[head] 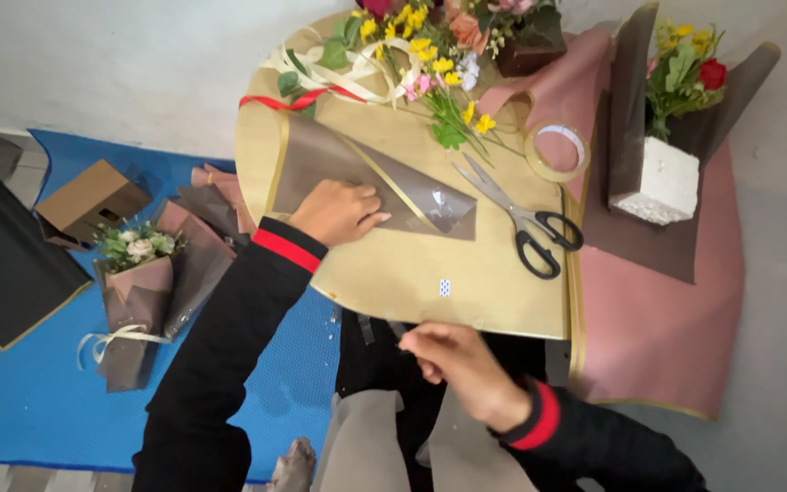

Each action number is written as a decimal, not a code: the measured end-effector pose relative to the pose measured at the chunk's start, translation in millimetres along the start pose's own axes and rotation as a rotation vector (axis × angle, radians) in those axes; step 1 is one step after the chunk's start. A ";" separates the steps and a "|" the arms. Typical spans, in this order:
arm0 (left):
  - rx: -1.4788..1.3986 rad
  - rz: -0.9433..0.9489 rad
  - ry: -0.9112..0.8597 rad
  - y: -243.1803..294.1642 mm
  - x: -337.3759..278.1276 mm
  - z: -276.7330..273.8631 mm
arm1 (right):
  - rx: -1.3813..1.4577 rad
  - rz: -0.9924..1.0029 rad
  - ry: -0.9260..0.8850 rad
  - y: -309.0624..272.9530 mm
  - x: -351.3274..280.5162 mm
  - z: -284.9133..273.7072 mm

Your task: The person folds and tapes brown wrapping paper around a floral arrangement with a white foam base. They then cut a length of white ribbon with scissors and place it on the table.

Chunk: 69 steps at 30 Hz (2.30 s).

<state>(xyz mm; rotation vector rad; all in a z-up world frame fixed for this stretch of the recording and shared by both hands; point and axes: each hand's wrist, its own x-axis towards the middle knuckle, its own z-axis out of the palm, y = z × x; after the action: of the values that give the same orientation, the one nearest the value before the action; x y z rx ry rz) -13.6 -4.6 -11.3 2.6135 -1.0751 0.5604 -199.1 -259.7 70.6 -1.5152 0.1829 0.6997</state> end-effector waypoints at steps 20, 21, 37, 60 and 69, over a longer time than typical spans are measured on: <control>-0.948 -0.566 0.014 49.8 35.3 -101.7 | -0.489 -0.521 -0.031 -122.2 99.4 -48.5; -1.002 -0.610 0.023 50.4 39.9 -108.6 | -0.532 -0.557 -0.045 -121.7 106.4 -50.0; -0.913 -1.024 0.135 57.3 35.5 -77.7 | -0.580 -0.457 -0.063 -119.6 159.6 -68.7; -0.948 -0.966 0.289 44.4 37.5 -66.9 | -0.461 -0.416 -0.024 -129.4 160.6 -66.3; -0.824 -1.029 0.145 53.2 24.4 -37.1 | -0.906 -0.330 0.140 -95.2 180.7 -62.4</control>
<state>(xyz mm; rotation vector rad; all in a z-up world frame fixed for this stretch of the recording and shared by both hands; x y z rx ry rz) -45.0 -42.4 37.4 1.9367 0.1716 0.0214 13.6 -254.6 51.1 -2.3880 -0.3249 0.4120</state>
